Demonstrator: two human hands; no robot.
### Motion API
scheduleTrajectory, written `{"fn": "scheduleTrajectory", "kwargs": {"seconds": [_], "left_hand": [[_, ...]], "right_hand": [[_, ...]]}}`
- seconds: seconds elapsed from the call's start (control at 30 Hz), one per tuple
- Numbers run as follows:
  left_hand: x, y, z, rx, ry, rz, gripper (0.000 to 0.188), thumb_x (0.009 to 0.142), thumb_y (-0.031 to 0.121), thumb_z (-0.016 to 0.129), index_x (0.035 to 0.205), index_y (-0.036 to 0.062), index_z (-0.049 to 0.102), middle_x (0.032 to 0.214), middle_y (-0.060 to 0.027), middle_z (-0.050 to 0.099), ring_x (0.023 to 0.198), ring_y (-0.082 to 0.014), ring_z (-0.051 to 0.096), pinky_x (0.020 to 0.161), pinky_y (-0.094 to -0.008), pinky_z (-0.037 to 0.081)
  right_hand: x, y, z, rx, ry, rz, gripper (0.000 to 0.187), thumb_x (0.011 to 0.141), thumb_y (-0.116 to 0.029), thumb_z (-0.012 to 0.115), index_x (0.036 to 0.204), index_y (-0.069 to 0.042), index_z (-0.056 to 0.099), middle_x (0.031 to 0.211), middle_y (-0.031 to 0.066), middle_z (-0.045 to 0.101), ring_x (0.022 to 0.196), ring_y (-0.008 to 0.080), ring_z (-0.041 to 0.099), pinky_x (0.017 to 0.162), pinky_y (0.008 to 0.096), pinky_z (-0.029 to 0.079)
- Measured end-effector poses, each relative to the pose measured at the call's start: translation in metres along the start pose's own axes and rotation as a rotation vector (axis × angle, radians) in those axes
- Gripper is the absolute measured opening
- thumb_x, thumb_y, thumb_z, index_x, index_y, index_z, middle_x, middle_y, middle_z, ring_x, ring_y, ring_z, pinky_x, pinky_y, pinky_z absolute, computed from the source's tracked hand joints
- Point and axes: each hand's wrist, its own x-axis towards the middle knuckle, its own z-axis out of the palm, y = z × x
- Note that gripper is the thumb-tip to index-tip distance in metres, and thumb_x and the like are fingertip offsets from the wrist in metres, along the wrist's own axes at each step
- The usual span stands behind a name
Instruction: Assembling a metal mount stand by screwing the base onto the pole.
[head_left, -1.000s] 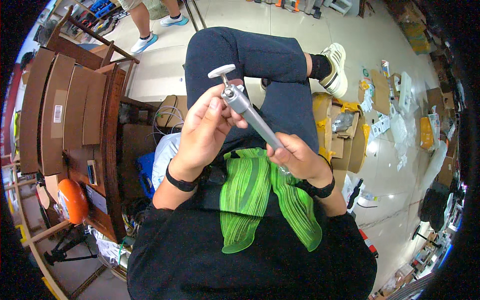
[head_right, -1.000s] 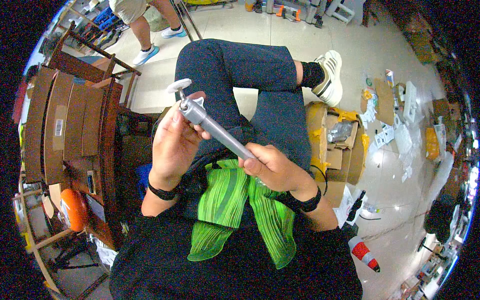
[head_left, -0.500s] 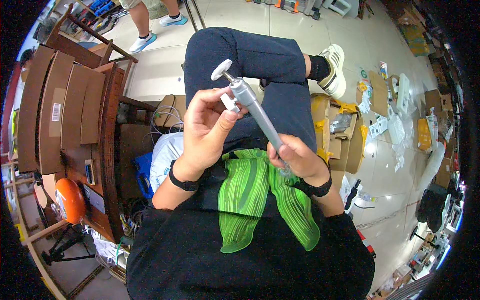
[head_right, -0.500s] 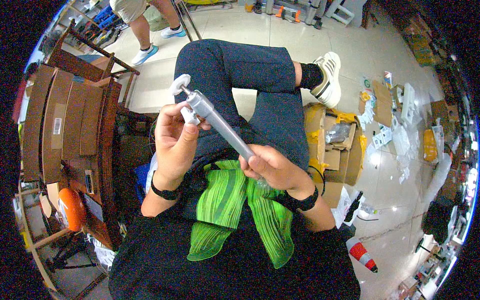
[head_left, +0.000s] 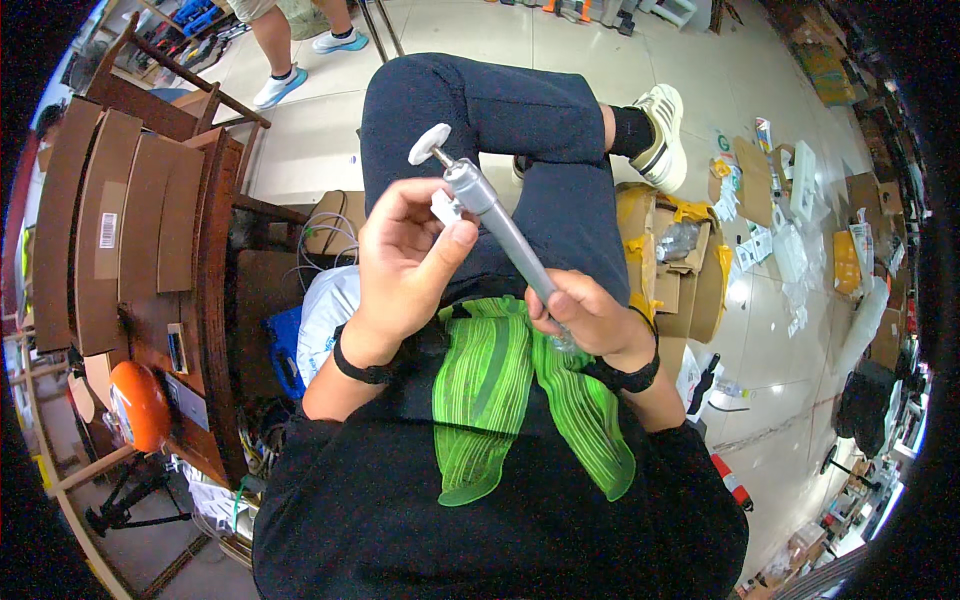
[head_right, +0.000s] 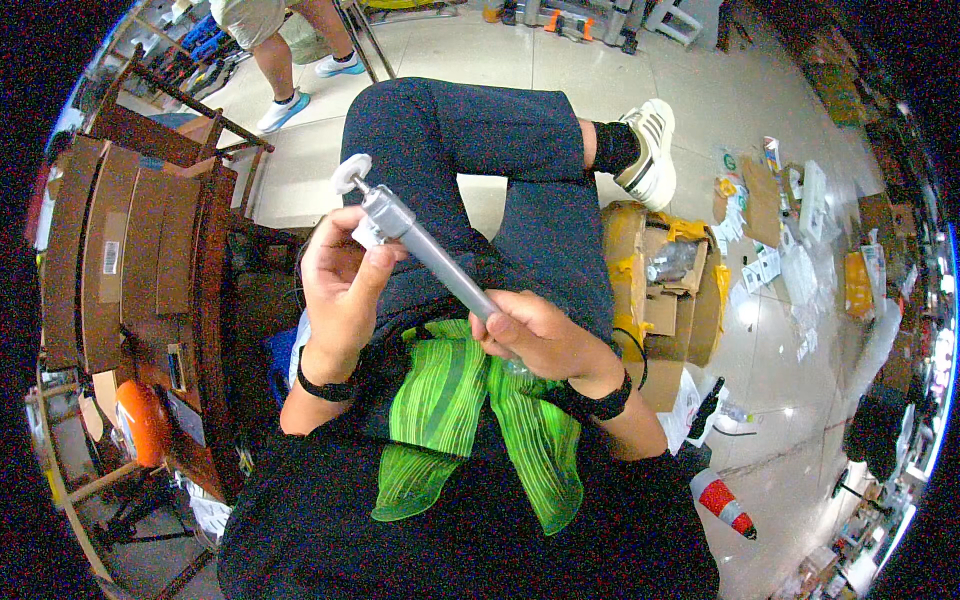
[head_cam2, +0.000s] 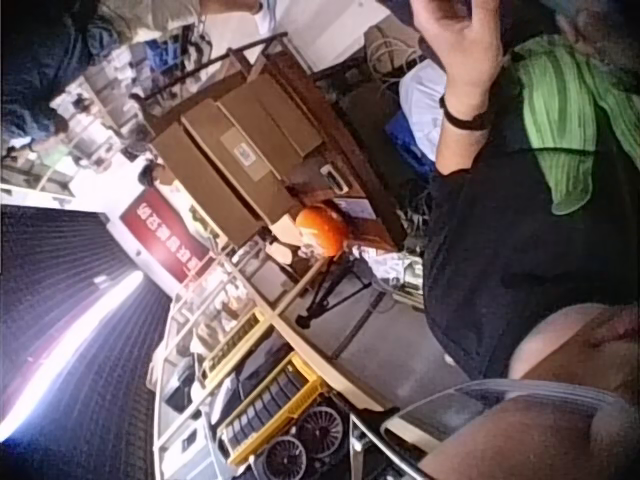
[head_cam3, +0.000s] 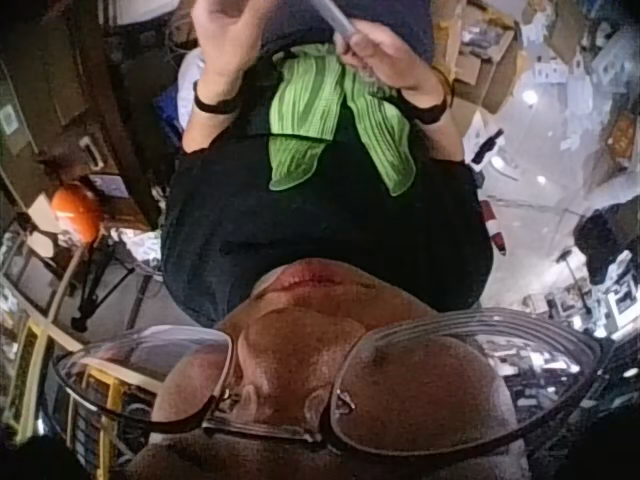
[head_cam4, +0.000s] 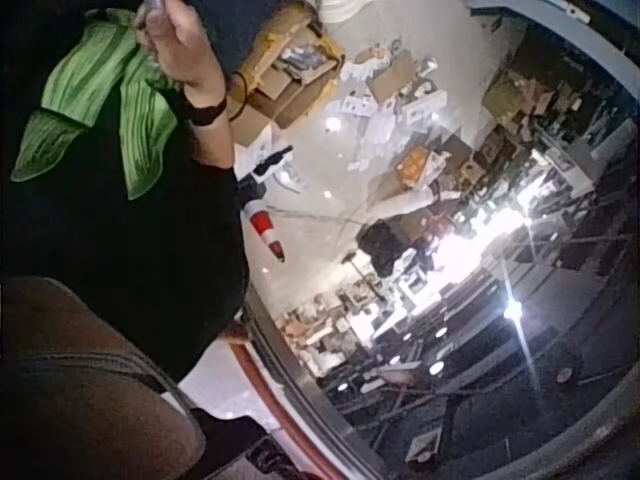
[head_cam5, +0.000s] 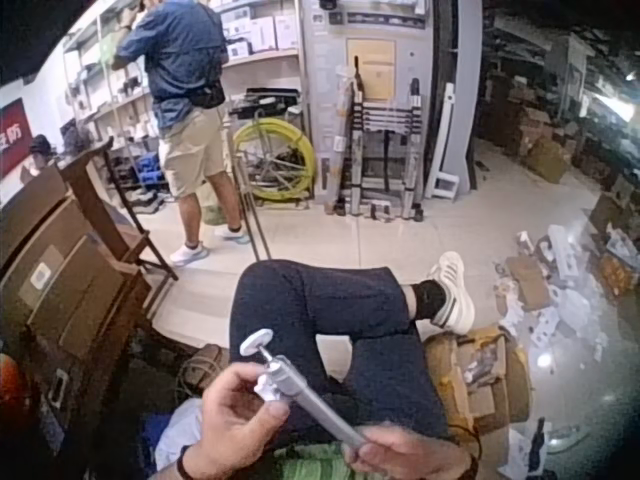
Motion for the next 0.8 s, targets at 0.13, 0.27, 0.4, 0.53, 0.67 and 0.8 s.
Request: {"fn": "scheduleTrajectory", "kwargs": {"seconds": [0.13, 0.27, 0.4, 0.53, 0.67, 0.8], "left_hand": [[0.000, 0.002, 0.000, 0.221, 0.050, -0.058, 0.031, 0.077, 0.001, 0.067, 0.103, -0.0025, 0.050, 0.096, -0.0093, 0.056, 0.086, -0.0147, 0.057, 0.080, -0.0253, 0.046], [0.005, -0.001, -0.005, 0.565, 0.033, 0.245, 0.029, 0.074, 0.001, 0.068, 0.098, -0.0021, 0.052, 0.091, -0.0117, 0.056, 0.082, -0.0172, 0.058, 0.073, -0.0274, 0.047], [0.008, -0.003, -0.009, 0.699, 0.005, 0.389, 0.031, 0.070, -0.002, 0.069, 0.098, -0.0008, 0.053, 0.089, -0.0145, 0.057, 0.079, -0.0242, 0.058, 0.067, -0.0304, 0.047], [0.010, 0.004, -0.005, 0.821, 0.009, 0.489, 0.033, 0.068, -0.003, 0.068, 0.098, -0.0005, 0.055, 0.088, -0.0155, 0.058, 0.077, -0.0283, 0.058, 0.067, -0.0322, 0.047], [0.009, 0.004, -0.007, 1.061, 0.021, 0.637, 0.039, 0.062, -0.009, 0.063, 0.100, -0.0002, 0.057, 0.087, -0.0148, 0.058, 0.074, -0.0299, 0.059, 0.065, -0.0345, 0.047], [0.013, 0.003, -0.009, 1.153, -0.010, 0.763, 0.045, 0.057, -0.010, 0.058, 0.101, 0.0003, 0.058, 0.086, -0.0130, 0.060, 0.073, -0.0282, 0.059, 0.063, -0.0353, 0.046]], "right_hand": [[0.001, 0.000, -0.001, 0.010, -0.019, 0.005, 0.046, 0.092, -0.049, 0.039, 0.085, -0.004, 0.047, 0.062, -0.0011, 0.041, 0.054, 0.0068, 0.037, 0.048, 0.0223, 0.030], [0.002, 0.001, 0.002, 0.005, 0.015, 0.001, 0.047, 0.092, -0.050, 0.039, 0.085, -0.004, 0.047, 0.062, -0.0012, 0.041, 0.053, 0.0066, 0.036, 0.047, 0.0221, 0.030], [0.002, 0.001, -0.001, 0.011, -0.002, 0.011, 0.047, 0.092, -0.050, 0.040, 0.085, -0.004, 0.047, 0.062, -0.0012, 0.041, 0.053, 0.0065, 0.036, 0.047, 0.0221, 0.030], [0.001, 0.001, -0.002, 0.022, -0.018, 0.046, 0.048, 0.092, -0.051, 0.038, 0.083, -0.005, 0.047, 0.062, -0.0013, 0.041, 0.054, 0.0067, 0.037, 0.048, 0.0220, 0.030], [0.001, 0.000, -0.001, 0.004, 0.003, 0.058, 0.049, 0.092, -0.051, 0.037, 0.080, -0.005, 0.047, 0.061, -0.0014, 0.041, 0.054, 0.0071, 0.037, 0.048, 0.0221, 0.030], [-0.001, 0.003, -0.003, 0.006, 0.015, 0.073, 0.049, 0.092, -0.051, 0.036, 0.078, -0.005, 0.047, 0.061, -0.0013, 0.042, 0.054, 0.0072, 0.037, 0.048, 0.0224, 0.030]]}}
